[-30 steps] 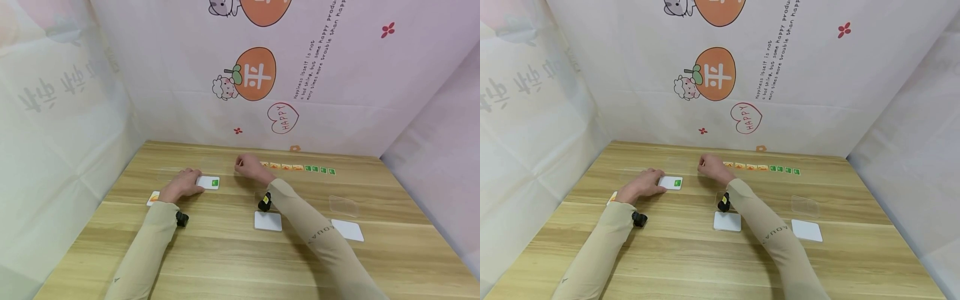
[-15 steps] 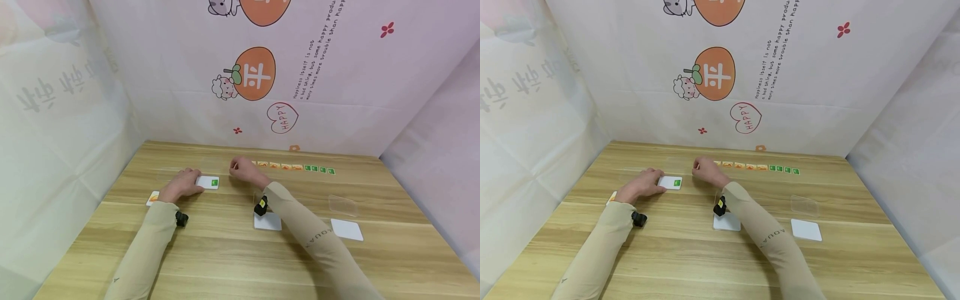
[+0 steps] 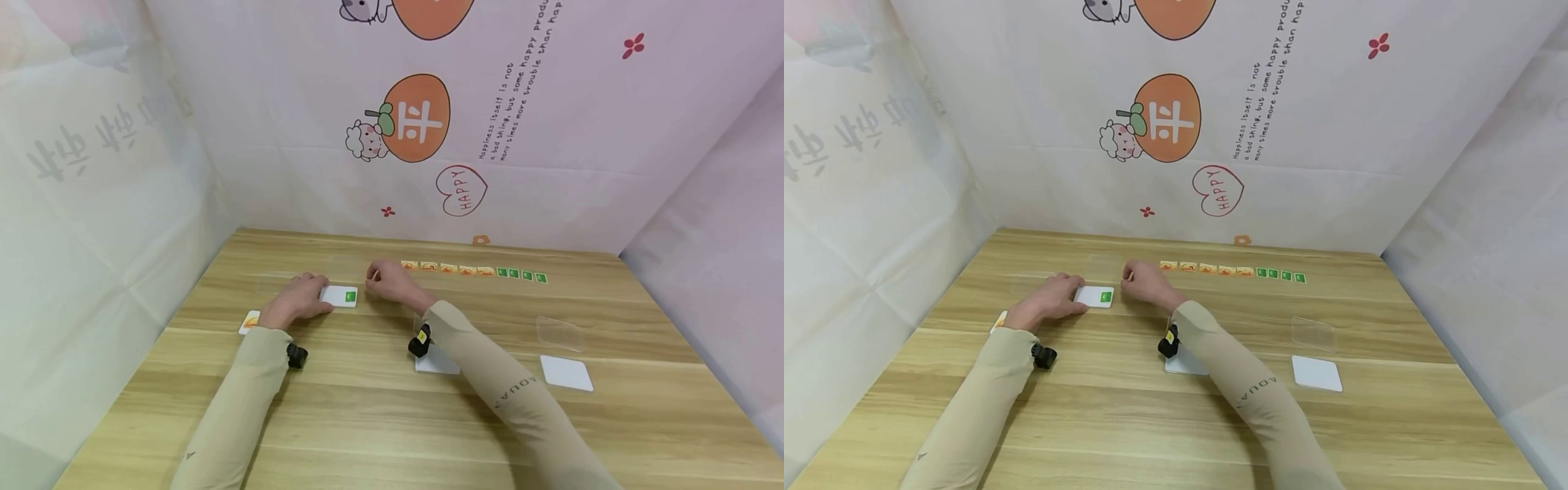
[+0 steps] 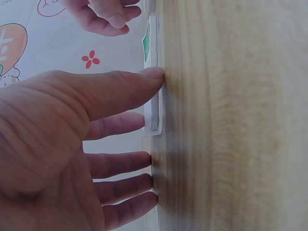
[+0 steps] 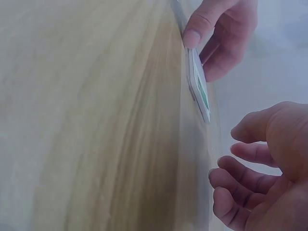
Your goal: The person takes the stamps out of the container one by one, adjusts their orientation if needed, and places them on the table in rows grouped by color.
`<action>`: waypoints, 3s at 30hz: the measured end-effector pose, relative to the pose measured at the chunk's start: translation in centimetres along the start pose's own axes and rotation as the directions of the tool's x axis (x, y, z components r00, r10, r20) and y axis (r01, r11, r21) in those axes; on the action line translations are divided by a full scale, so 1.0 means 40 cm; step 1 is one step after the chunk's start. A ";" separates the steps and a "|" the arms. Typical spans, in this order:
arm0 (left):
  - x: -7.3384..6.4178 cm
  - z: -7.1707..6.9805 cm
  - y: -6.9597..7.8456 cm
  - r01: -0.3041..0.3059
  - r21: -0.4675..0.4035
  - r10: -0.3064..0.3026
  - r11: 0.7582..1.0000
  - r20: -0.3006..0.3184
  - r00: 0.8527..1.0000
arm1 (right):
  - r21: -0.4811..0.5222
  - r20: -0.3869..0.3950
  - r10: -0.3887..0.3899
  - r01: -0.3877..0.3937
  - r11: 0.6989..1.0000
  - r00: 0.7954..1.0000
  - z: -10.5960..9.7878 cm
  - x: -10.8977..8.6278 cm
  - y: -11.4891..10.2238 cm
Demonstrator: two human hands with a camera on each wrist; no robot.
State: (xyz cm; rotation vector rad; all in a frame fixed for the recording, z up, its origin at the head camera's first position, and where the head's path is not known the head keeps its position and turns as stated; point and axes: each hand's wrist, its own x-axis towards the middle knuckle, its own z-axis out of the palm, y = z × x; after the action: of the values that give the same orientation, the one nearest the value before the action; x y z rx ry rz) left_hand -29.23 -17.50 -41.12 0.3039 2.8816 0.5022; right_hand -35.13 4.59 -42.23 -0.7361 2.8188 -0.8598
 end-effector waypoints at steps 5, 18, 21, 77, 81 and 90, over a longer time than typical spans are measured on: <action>0.001 0.001 -0.002 0.006 -0.002 -0.006 1.000 0.004 1.000 | -0.034 0.005 -0.003 0.003 0.999 1.000 0.008 0.003 -0.009; 0.003 -0.003 -0.004 0.005 0.004 -0.005 1.000 0.009 1.000 | 0.014 0.062 -0.013 0.012 1.000 0.998 0.036 0.007 -0.036; 0.005 -0.002 -0.005 0.007 0.013 -0.007 1.000 0.011 1.000 | 0.023 0.077 -0.012 0.010 1.000 0.997 0.039 0.006 -0.042; 0.001 0.000 0.001 -0.001 0.028 0.001 1.000 0.004 1.000 | -0.007 0.072 0.042 -0.042 0.999 0.997 0.035 0.001 -0.068; 0.004 0.001 -0.001 -0.009 0.026 0.009 1.000 0.001 1.000 | 0.003 0.077 0.047 -0.048 0.999 0.996 0.032 -0.001 -0.066; 0.001 0.002 0.003 0.003 0.014 -0.003 1.000 0.003 1.000 | 0.015 0.067 0.032 -0.034 0.999 0.997 0.026 -0.006 -0.054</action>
State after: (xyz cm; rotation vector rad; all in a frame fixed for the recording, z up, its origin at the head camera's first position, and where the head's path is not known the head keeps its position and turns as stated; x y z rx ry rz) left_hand -29.22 -17.36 -41.15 0.3027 2.8835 0.4814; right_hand -33.77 2.62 -41.91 -0.7006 2.7537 -0.8361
